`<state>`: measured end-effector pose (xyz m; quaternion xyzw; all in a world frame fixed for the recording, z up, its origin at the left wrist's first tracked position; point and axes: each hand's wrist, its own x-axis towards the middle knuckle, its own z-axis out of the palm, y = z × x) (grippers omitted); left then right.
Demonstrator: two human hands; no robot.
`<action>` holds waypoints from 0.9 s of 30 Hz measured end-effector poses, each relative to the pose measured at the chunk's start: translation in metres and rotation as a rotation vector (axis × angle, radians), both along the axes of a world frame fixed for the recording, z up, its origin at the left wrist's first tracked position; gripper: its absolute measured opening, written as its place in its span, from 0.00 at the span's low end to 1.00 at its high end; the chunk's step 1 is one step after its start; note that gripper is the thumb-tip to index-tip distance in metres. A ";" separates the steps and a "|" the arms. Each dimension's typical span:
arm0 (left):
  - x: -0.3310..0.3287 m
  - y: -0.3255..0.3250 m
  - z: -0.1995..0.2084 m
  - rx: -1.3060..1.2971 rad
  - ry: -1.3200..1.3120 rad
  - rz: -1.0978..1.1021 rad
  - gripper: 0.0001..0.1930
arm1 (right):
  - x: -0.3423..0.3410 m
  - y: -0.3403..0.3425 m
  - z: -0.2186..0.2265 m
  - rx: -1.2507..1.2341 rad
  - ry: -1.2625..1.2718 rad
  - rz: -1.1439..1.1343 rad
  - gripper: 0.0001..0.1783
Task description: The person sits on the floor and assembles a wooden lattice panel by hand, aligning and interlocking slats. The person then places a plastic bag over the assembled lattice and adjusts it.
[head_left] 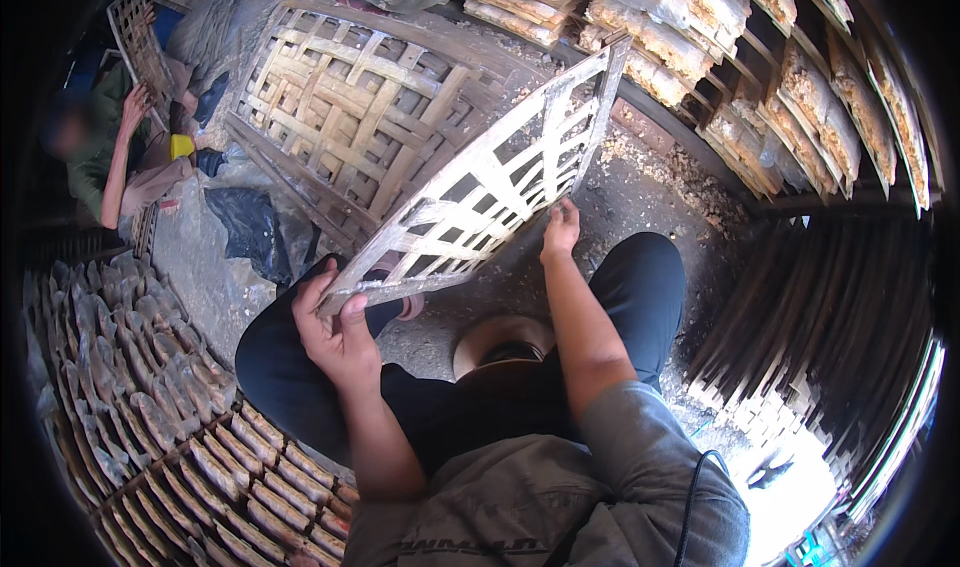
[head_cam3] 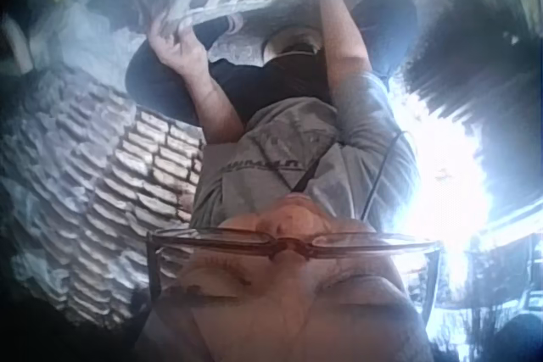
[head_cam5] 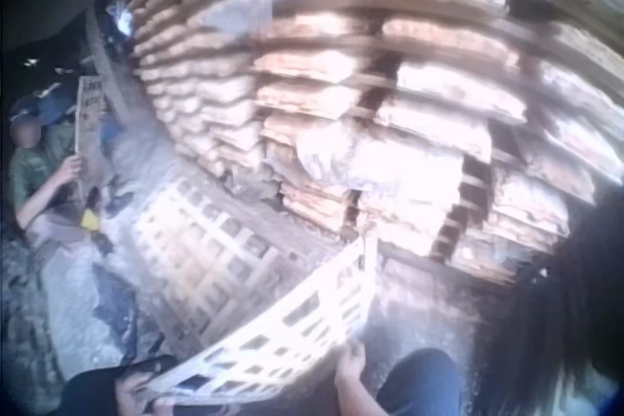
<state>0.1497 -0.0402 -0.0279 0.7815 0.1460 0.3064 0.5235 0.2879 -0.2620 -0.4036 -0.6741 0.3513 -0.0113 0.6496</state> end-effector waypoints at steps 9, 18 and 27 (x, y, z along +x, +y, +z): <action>0.003 -0.001 0.018 -0.005 0.072 -0.048 0.19 | 0.036 -0.005 0.025 -0.195 0.082 0.049 0.16; 0.005 0.002 0.019 0.076 0.097 -0.035 0.17 | 0.025 0.003 0.090 -0.722 0.070 0.195 0.16; 0.004 0.004 0.020 0.077 0.118 -0.044 0.17 | 0.018 -0.001 0.089 -0.847 -0.164 0.221 0.19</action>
